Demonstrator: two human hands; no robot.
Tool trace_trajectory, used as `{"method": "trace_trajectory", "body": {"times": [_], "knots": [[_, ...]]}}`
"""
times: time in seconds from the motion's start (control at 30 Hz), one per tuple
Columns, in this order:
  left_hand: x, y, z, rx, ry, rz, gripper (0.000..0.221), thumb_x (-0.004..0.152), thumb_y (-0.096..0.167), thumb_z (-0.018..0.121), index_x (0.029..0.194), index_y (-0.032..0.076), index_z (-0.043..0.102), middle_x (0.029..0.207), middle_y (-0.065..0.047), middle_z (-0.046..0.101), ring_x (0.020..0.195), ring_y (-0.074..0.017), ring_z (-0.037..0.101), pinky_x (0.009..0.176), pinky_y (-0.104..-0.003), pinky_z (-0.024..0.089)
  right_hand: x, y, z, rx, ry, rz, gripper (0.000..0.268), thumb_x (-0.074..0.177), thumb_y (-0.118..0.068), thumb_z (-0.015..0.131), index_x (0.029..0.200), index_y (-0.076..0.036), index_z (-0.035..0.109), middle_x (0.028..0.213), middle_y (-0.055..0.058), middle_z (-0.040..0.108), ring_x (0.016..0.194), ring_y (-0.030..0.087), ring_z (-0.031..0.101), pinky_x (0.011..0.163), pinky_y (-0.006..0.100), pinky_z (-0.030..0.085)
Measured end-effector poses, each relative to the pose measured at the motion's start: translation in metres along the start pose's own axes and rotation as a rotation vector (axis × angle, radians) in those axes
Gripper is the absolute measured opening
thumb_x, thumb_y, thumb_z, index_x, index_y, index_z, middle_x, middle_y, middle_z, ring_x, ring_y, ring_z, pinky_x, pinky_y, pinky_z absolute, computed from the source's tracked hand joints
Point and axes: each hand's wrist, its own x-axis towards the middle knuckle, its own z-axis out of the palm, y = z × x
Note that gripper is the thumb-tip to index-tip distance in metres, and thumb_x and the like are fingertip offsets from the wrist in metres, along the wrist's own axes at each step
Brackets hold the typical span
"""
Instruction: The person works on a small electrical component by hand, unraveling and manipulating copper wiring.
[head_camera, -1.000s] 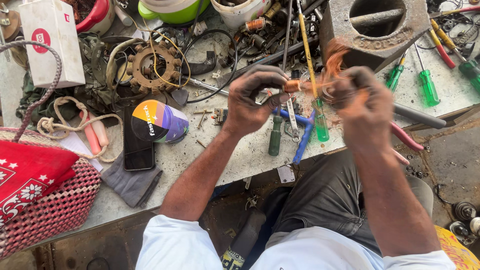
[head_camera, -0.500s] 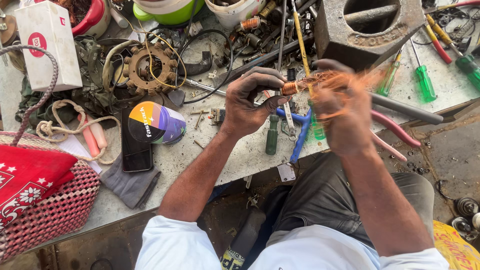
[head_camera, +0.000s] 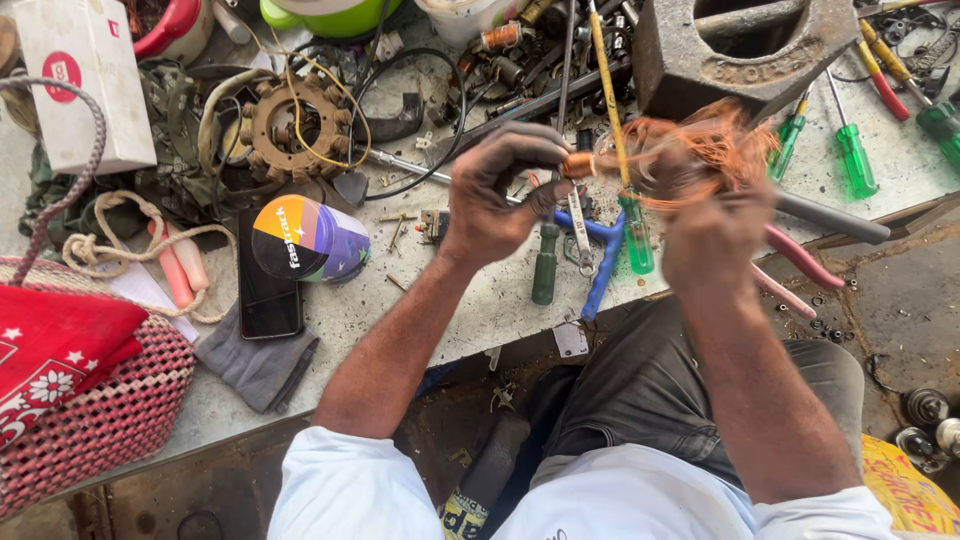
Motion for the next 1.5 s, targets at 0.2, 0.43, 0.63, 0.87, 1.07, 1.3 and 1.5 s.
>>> {"method": "trace_trajectory", "body": {"times": [0.2,0.43,0.63,0.87,1.07,1.3,1.5], "knots": [[-0.001,0.008,0.000,-0.016,-0.013,-0.026,0.028,0.092,0.002,0.083,0.116,0.004,0.069,0.124,-0.009,0.069,0.113,-0.0158,0.070,0.104,-0.029,0.064,0.016,0.020,-0.017,0.669,-0.032,-0.118,0.009,0.112,0.009,0.058,0.118,0.005,0.061,0.099,0.015,0.065,0.069,0.018,0.061,0.054,0.029,0.049],[-0.002,0.012,-0.001,0.009,0.020,-0.079,0.026,0.092,0.003,0.083,0.114,0.005,0.069,0.123,-0.008,0.068,0.116,-0.0150,0.070,0.105,-0.030,0.065,0.023,0.024,-0.017,1.049,0.027,-0.058,0.019,0.119,-0.015,0.054,0.128,0.001,0.055,0.096,0.013,0.065,0.060,0.014,0.055,0.051,0.027,0.044],[-0.001,0.007,0.003,0.002,-0.003,-0.050,0.026,0.092,0.004,0.083,0.114,0.006,0.069,0.122,-0.007,0.069,0.117,-0.0153,0.070,0.107,-0.030,0.065,0.027,0.041,-0.019,1.162,-0.128,0.012,0.031,0.123,-0.030,0.052,0.127,0.001,0.054,0.094,0.016,0.066,0.059,0.015,0.057,0.048,0.026,0.047],[0.000,0.017,0.001,0.120,-0.033,-0.007,0.025,0.092,0.006,0.084,0.113,0.007,0.070,0.123,-0.005,0.070,0.113,-0.0141,0.070,0.101,-0.028,0.064,0.023,-0.012,-0.006,0.240,-0.582,-0.039,0.037,0.098,-0.022,0.072,0.129,-0.002,0.064,0.093,0.007,0.062,0.077,0.007,0.063,0.066,0.026,0.060],[0.002,0.016,-0.003,0.102,-0.016,-0.035,0.023,0.093,0.007,0.083,0.113,0.008,0.070,0.123,-0.005,0.069,0.112,-0.0142,0.071,0.099,-0.028,0.066,0.023,-0.018,-0.005,-0.003,-0.630,-0.127,0.028,0.097,-0.032,0.074,0.103,-0.005,0.077,0.081,0.003,0.073,0.068,0.009,0.066,0.057,0.025,0.054],[0.004,0.005,-0.001,0.074,-0.013,0.015,0.022,0.094,0.007,0.081,0.113,0.010,0.070,0.122,-0.005,0.070,0.118,-0.0163,0.071,0.102,-0.030,0.066,0.030,0.008,-0.038,0.167,-0.592,0.003,0.024,0.102,-0.026,0.075,0.094,-0.003,0.072,0.072,0.003,0.064,0.060,0.008,0.053,0.056,0.024,0.046],[-0.001,0.007,0.002,0.098,-0.013,0.016,0.023,0.093,0.007,0.081,0.113,0.010,0.070,0.123,-0.006,0.070,0.112,-0.0144,0.071,0.100,-0.030,0.065,0.033,0.017,-0.036,1.000,-0.588,0.185,0.020,0.102,-0.017,0.074,0.103,0.002,0.067,0.091,0.012,0.068,0.073,0.013,0.062,0.063,0.023,0.051]]}}
